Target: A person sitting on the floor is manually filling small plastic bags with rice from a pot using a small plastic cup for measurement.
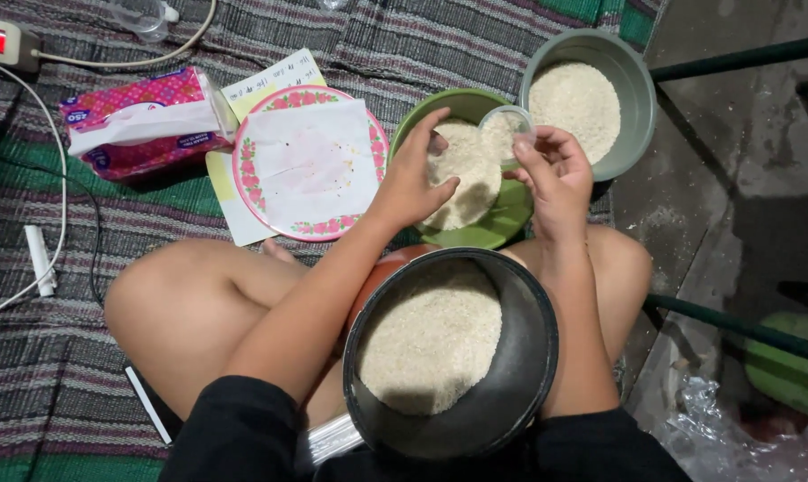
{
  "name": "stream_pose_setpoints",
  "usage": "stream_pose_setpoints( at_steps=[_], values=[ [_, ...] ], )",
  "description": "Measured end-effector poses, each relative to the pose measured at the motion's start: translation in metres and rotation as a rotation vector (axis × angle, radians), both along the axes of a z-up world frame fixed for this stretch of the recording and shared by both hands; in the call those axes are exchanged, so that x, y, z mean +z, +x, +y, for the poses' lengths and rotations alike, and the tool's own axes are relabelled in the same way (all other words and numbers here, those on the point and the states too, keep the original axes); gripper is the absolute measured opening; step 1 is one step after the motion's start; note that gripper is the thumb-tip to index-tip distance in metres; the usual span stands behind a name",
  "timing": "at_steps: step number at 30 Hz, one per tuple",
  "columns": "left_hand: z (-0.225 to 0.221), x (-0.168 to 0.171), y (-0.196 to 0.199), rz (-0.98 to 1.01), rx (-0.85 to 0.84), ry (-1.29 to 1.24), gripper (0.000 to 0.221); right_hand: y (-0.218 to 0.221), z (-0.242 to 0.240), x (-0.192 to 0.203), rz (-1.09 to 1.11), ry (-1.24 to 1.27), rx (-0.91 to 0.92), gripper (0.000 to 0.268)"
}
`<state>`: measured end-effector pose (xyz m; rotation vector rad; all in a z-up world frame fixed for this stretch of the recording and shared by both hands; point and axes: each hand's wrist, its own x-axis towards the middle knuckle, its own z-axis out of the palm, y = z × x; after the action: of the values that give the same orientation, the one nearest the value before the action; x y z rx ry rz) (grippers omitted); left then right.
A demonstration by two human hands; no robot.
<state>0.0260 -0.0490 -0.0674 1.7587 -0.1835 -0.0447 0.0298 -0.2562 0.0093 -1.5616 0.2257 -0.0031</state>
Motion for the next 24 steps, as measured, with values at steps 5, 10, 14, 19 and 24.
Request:
stream_pose_setpoints(
  at_steps=[5, 10, 14, 19, 24],
  values=[
    [-0.003, -0.001, -0.001, -0.006, 0.017, 0.004, 0.096, -0.003, 0.008, 0.003, -0.064, -0.039, 0.053, 0.038],
    [-0.004, 0.011, 0.001, -0.055, 0.073, 0.01, 0.11, 0.002, 0.012, -0.012, -0.082, 0.007, 0.088, 0.038],
    [-0.005, 0.015, -0.001, -0.111, 0.099, -0.045, 0.121, 0.002, 0.009, -0.009, -0.048, 0.037, 0.068, 0.036],
    [0.002, 0.015, 0.008, -0.111, 0.111, -0.055, 0.046, 0.004, 0.003, -0.011, -0.043, 0.048, 0.019, 0.034],
    [0.019, 0.039, 0.011, -0.218, 0.111, 0.248, 0.029, 0.005, 0.001, -0.017, -0.01, 0.056, -0.018, 0.034]
  ],
)
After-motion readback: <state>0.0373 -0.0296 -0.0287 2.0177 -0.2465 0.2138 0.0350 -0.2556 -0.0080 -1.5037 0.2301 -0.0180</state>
